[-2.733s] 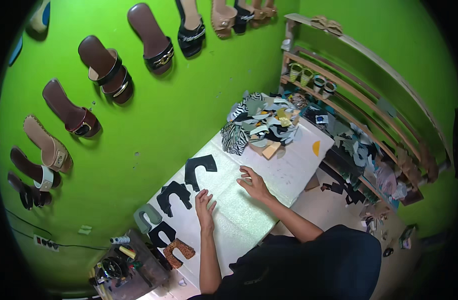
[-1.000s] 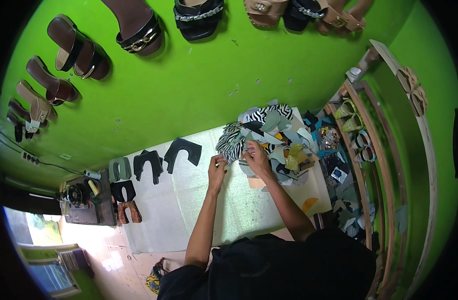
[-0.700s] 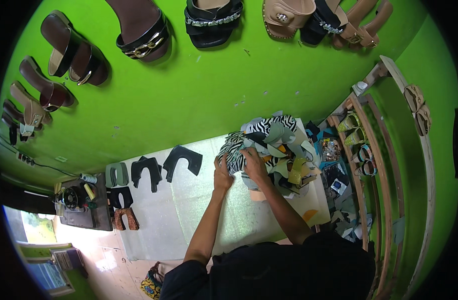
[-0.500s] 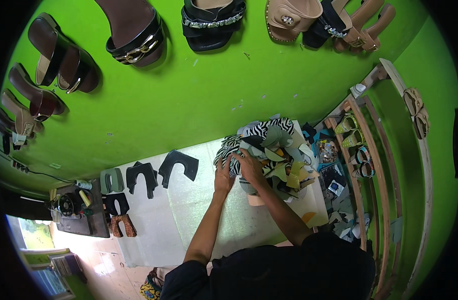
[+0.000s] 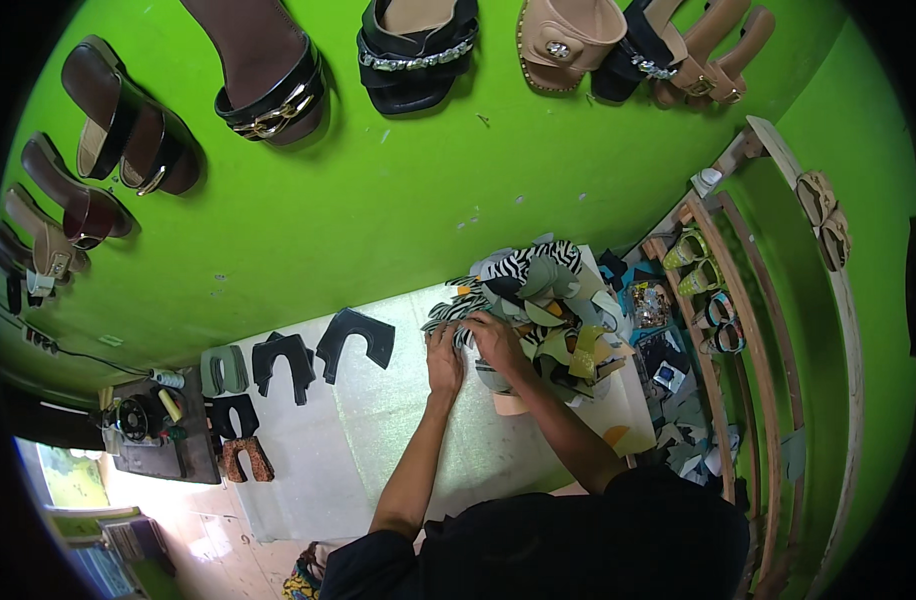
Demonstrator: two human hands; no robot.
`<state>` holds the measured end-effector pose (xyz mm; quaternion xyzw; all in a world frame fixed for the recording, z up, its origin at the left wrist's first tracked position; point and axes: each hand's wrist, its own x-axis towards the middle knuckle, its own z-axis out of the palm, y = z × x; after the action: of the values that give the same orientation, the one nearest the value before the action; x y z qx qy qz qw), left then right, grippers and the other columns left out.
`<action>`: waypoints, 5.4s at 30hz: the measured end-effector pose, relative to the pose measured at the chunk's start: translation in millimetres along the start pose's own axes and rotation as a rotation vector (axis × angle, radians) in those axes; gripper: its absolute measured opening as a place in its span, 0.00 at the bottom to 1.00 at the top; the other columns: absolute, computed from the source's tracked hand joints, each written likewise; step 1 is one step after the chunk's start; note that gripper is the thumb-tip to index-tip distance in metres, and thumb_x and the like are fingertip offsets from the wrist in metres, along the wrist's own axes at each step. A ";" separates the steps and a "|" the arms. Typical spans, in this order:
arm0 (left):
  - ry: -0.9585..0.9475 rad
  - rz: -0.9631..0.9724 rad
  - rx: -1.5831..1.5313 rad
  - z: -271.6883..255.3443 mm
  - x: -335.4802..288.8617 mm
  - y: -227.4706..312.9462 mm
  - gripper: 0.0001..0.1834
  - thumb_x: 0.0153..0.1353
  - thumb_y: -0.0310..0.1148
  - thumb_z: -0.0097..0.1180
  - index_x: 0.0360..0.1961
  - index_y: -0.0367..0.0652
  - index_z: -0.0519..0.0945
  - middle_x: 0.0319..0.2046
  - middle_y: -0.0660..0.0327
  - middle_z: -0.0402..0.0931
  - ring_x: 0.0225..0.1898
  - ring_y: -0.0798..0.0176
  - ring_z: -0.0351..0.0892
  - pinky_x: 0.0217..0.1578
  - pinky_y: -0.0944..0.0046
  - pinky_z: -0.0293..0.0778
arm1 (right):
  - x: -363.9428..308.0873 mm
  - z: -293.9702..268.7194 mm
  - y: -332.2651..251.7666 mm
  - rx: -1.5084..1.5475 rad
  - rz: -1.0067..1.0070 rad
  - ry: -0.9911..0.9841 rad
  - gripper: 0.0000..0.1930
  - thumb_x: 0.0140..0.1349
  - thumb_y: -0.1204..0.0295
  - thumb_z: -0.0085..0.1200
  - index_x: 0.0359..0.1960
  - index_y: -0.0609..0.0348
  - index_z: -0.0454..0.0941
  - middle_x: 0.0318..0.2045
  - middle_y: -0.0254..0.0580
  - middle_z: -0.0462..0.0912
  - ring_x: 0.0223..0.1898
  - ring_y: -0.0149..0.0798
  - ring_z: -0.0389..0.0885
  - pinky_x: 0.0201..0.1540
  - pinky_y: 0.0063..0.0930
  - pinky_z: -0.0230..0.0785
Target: Sorting and organizing various cut leather shoe upper components on a workbench.
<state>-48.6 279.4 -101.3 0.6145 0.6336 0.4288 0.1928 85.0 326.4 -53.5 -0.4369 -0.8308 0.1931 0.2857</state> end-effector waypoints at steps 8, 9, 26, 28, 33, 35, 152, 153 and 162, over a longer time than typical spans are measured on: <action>-0.016 0.123 -0.029 -30.0 -1.4 98.4 0.33 0.48 0.13 0.50 0.59 0.45 0.74 0.57 0.41 0.69 0.58 0.34 0.67 0.68 0.40 0.51 | -35.9 -74.7 -37.3 0.052 0.133 0.196 0.18 0.57 0.85 0.50 0.49 0.59 0.80 0.49 0.49 0.78 0.49 0.51 0.79 0.49 0.39 0.73; -0.036 0.136 -0.053 -30.2 -3.5 109.3 0.34 0.48 0.13 0.50 0.60 0.45 0.73 0.58 0.41 0.68 0.59 0.34 0.66 0.69 0.40 0.51 | -41.7 -86.6 -40.4 0.065 0.110 0.215 0.19 0.56 0.85 0.50 0.50 0.60 0.79 0.49 0.50 0.77 0.51 0.51 0.78 0.50 0.38 0.72; -0.514 0.253 0.290 57.2 -41.3 133.5 0.35 0.59 0.21 0.45 0.67 0.67 0.66 0.69 0.53 0.56 0.70 0.34 0.51 0.62 0.23 0.48 | -166.1 -128.2 28.7 -0.099 0.374 0.173 0.26 0.55 0.88 0.43 0.53 0.53 0.80 0.56 0.39 0.79 0.56 0.45 0.76 0.60 0.34 0.69; -0.523 0.245 0.321 54.6 -42.9 130.9 0.34 0.61 0.22 0.46 0.66 0.69 0.68 0.68 0.54 0.60 0.70 0.37 0.52 0.63 0.23 0.48 | -168.9 -131.6 21.3 -0.143 0.445 0.081 0.25 0.55 0.88 0.43 0.51 0.52 0.82 0.56 0.37 0.79 0.56 0.43 0.75 0.59 0.32 0.69; -0.384 0.222 0.154 47.6 -28.9 140.5 0.26 0.61 0.25 0.47 0.61 0.54 0.73 0.57 0.48 0.70 0.61 0.39 0.65 0.60 0.37 0.60 | -167.2 -142.2 30.2 -0.140 0.357 0.275 0.17 0.58 0.81 0.48 0.47 0.58 0.82 0.48 0.43 0.83 0.49 0.49 0.77 0.54 0.37 0.71; -0.144 0.206 0.029 47.5 -22.7 147.4 0.17 0.61 0.30 0.49 0.51 0.35 0.75 0.43 0.42 0.76 0.47 0.38 0.73 0.51 0.49 0.69 | -157.0 -149.0 39.2 -0.147 0.420 0.305 0.15 0.60 0.80 0.48 0.47 0.59 0.81 0.46 0.45 0.83 0.49 0.50 0.77 0.53 0.38 0.71; -0.173 -0.706 -0.540 -445.9 -263.3 -253.6 0.28 0.54 0.20 0.61 0.58 0.40 0.71 0.36 0.63 0.78 0.36 0.68 0.78 0.35 0.68 0.74 | -131.3 284.9 -349.3 0.832 0.682 -0.259 0.26 0.53 0.84 0.61 0.53 0.50 0.71 0.39 0.38 0.77 0.32 0.27 0.74 0.34 0.23 0.71; -0.163 -0.694 -0.477 -443.9 -256.9 -250.5 0.32 0.51 0.18 0.60 0.60 0.43 0.70 0.35 0.61 0.78 0.36 0.67 0.78 0.37 0.67 0.76 | -134.4 292.5 -340.6 0.771 0.625 -0.211 0.22 0.54 0.85 0.60 0.50 0.52 0.73 0.39 0.36 0.77 0.33 0.26 0.75 0.35 0.22 0.72; -0.329 -0.455 0.043 -425.2 -214.3 -266.8 0.26 0.50 0.16 0.59 0.52 0.44 0.77 0.39 0.48 0.78 0.43 0.49 0.78 0.48 0.56 0.75 | -90.6 319.2 -326.0 0.473 0.488 -0.311 0.26 0.46 0.88 0.58 0.51 0.58 0.79 0.45 0.43 0.79 0.36 0.35 0.82 0.41 0.28 0.78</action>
<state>-503.6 -20.4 -132.8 0.5215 0.7245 0.2554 0.3713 -279.9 50.7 -138.5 -0.5093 -0.6683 0.5061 0.1946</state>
